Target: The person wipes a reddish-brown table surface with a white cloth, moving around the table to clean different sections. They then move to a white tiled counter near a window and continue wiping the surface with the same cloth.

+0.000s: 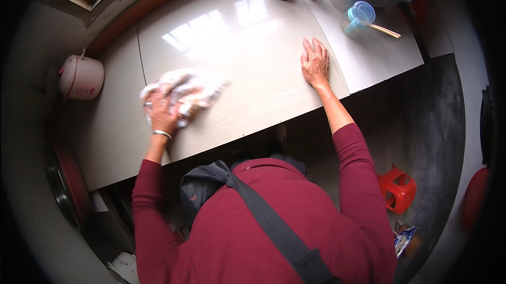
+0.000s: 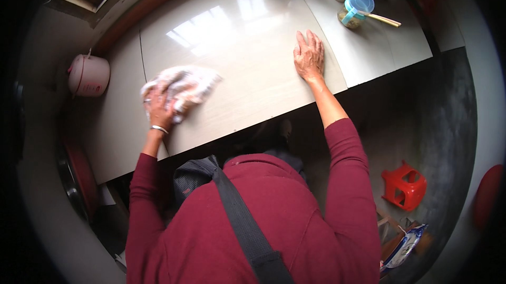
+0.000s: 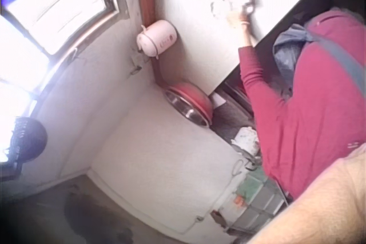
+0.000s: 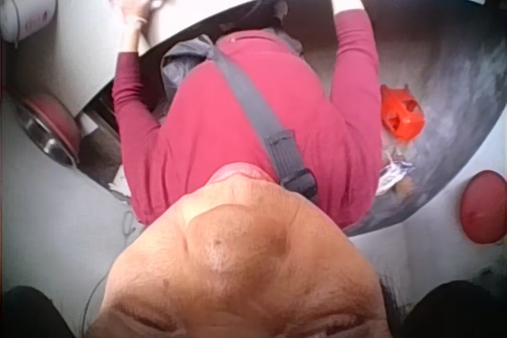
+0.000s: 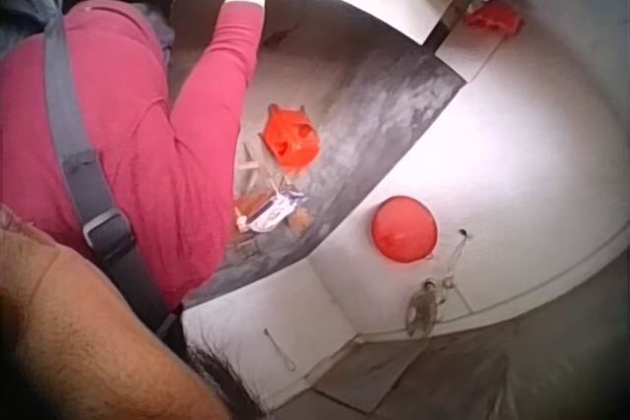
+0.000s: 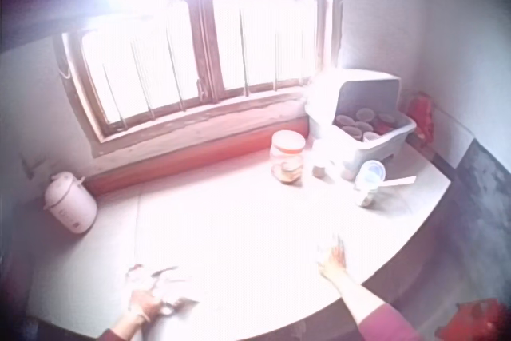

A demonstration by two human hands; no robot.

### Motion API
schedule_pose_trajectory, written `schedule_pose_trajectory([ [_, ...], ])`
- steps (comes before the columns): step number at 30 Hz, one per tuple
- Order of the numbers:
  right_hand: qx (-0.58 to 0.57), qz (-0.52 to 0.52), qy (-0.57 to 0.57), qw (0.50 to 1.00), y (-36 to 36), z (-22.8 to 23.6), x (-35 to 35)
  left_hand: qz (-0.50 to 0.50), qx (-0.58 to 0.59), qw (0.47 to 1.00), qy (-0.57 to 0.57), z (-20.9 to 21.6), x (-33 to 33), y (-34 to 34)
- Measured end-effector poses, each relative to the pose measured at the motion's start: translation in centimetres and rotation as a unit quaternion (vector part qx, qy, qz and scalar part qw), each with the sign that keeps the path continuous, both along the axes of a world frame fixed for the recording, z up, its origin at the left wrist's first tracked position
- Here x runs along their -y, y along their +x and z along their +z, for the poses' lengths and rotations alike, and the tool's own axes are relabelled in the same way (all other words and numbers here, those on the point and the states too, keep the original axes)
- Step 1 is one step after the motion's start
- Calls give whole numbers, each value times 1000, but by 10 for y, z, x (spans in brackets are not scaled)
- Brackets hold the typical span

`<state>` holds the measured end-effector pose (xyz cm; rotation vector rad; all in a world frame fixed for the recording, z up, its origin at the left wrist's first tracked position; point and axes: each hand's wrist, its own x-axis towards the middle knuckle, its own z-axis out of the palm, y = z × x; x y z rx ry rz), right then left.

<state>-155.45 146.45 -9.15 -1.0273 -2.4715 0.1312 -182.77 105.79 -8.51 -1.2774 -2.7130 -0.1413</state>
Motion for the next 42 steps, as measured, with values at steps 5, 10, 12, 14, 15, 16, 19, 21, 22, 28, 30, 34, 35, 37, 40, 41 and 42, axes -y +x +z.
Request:
schedule_pose_trajectory([
  [5,-2,-4,-9,1000,-1,2,0,229,50,971,-41,-18,-37,-100],
  [10,-10,2,4,1000,-3,4,-1,84,20,996,-31,-19,-156,-64],
  [12,-14,7,7,1000,-5,3,-1,-35,20,999,-37,-14,-182,-4],
  [14,-12,4,8,1000,-3,1,-2,-203,47,978,-12,4,-179,54],
  [15,-15,4,6,1000,-3,1,-2,-259,92,961,1,10,-163,71],
  [16,-17,4,3,1000,-3,2,-2,-298,91,950,9,15,-143,84],
  [19,-20,1,5,1000,-3,1,-1,-307,121,944,20,20,-71,66],
  [21,-15,-2,5,1000,-2,1,-1,-209,98,973,22,11,-34,19],
  [22,-12,-4,2,1000,-1,1,-1,-163,74,984,28,7,-22,-11],
  [28,-8,0,-3,1000,-1,1,0,208,30,976,-53,-19,-61,-138],
  [30,-12,3,-5,1000,-4,3,0,202,1,978,-59,-27,-111,-155],
  [34,-15,2,-8,1000,-1,1,-1,68,9,998,2,-35,-204,-90],
  [35,-17,4,-6,1000,-1,1,-1,51,13,998,-22,-26,-221,-55],
  [37,-23,11,-10,1000,-7,3,2,14,13,997,-69,-11,-241,-2],
  [40,-32,21,-26,999,-7,4,0,-107,221,966,82,12,-227,38],
  [41,-124,-12,-92,988,-6,-3,-8,-166,322,905,226,16,-218,44],
  [42,-143,-37,-49,988,-8,-13,-10,-202,329,879,282,24,-205,39],
])
